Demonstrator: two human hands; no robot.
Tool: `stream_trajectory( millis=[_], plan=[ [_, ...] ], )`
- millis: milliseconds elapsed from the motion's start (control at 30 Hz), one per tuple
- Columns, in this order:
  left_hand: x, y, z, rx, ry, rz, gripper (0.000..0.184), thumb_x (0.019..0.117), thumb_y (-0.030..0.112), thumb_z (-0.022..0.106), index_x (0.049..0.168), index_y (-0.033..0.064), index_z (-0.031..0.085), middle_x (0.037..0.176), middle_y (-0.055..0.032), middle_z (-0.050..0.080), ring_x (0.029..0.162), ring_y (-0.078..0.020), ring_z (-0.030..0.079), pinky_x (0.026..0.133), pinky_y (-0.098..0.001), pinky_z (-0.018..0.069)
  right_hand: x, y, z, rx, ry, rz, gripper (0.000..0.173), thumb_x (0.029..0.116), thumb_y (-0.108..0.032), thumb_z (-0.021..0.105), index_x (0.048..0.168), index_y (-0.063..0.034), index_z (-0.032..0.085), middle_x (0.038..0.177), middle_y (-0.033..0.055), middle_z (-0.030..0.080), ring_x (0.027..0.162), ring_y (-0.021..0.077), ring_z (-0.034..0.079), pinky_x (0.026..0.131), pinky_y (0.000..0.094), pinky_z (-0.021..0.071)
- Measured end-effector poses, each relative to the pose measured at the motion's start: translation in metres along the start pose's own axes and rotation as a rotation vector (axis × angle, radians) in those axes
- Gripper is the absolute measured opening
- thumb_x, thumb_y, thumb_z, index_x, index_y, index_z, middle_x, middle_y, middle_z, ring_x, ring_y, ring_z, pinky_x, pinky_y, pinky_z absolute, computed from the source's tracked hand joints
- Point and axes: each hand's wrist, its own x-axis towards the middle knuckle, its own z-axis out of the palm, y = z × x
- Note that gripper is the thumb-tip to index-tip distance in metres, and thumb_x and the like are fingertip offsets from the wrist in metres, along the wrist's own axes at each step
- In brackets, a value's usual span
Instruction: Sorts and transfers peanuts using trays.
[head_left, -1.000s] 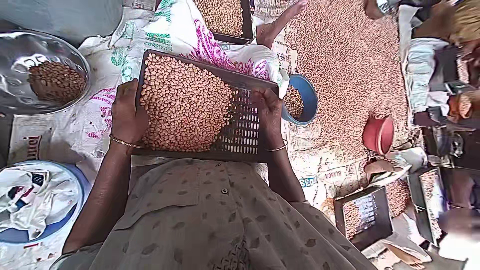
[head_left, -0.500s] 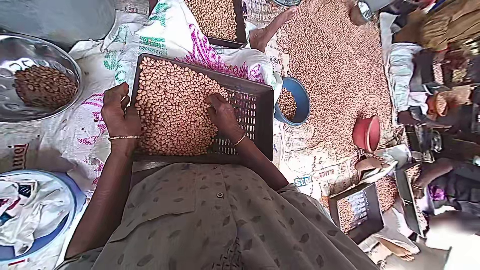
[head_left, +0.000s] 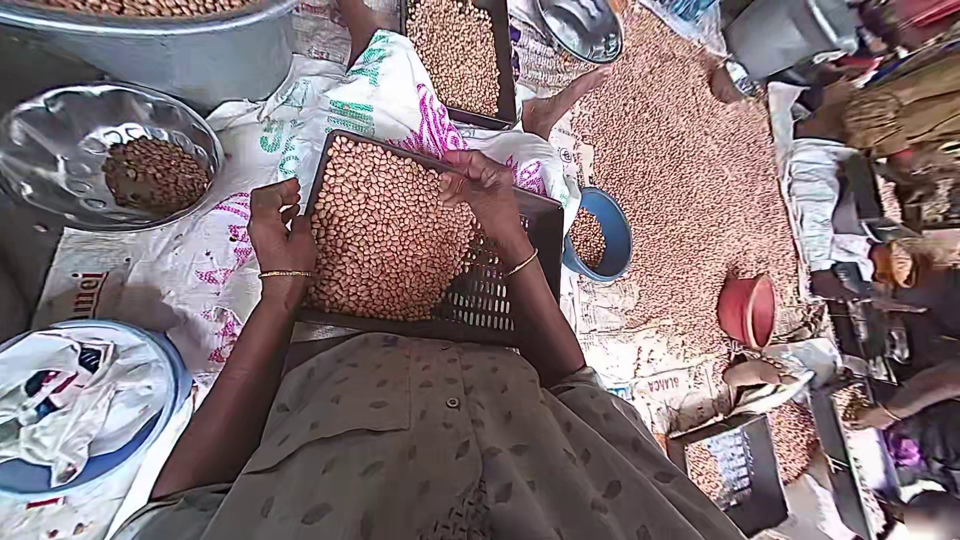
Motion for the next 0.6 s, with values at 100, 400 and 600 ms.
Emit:
stream_trajectory(
  millis=[100, 400, 600],
  plan=[
    [-0.003, 0.003, 0.000, -0.001, -0.013, -0.034, 0.041, 0.0939, -0.004, 0.044, 0.133, -0.0092, 0.054, 0.141, -0.0272, 0.054, 0.123, -0.0274, 0.060, 0.102, -0.0373, 0.0499, 0.033, -0.012, 0.000, 0.387, 0.331, 0.031, 0.031, 0.1115, -0.018, 0.043, 0.133, 0.0041, 0.047, 0.107, 0.0169, 0.070, 0.092, 0.0252, 0.075, 0.087, 0.0380, 0.0630],
    [0.000, 0.007, -0.002, -0.052, 0.013, -0.099, 0.039, 0.0934, -0.004, 0.043, 0.130, -0.0066, 0.057, 0.137, -0.0240, 0.056, 0.120, -0.0211, 0.060, 0.099, -0.0319, 0.0508, -0.027, 0.030, 0.077, -0.731, -0.232, -0.208, 0.020, 0.0935, -0.005, 0.068, 0.112, 0.0004, 0.074, 0.109, 0.0205, 0.071, 0.102, 0.0335, 0.070, 0.089, 0.0453, 0.0582],
    [0.000, 0.006, -0.001, -0.072, 0.025, -0.087, 0.037, 0.0933, -0.005, 0.044, 0.127, -0.0072, 0.058, 0.135, -0.0243, 0.057, 0.119, -0.0219, 0.060, 0.097, -0.0330, 0.0510, -0.024, 0.034, 0.075, -0.653, -0.242, -0.200, 0.015, 0.0924, -0.003, 0.065, 0.104, 0.0024, 0.072, 0.102, 0.0188, 0.072, 0.085, 0.0282, 0.072, 0.077, 0.0427, 0.0601]
  ],
)
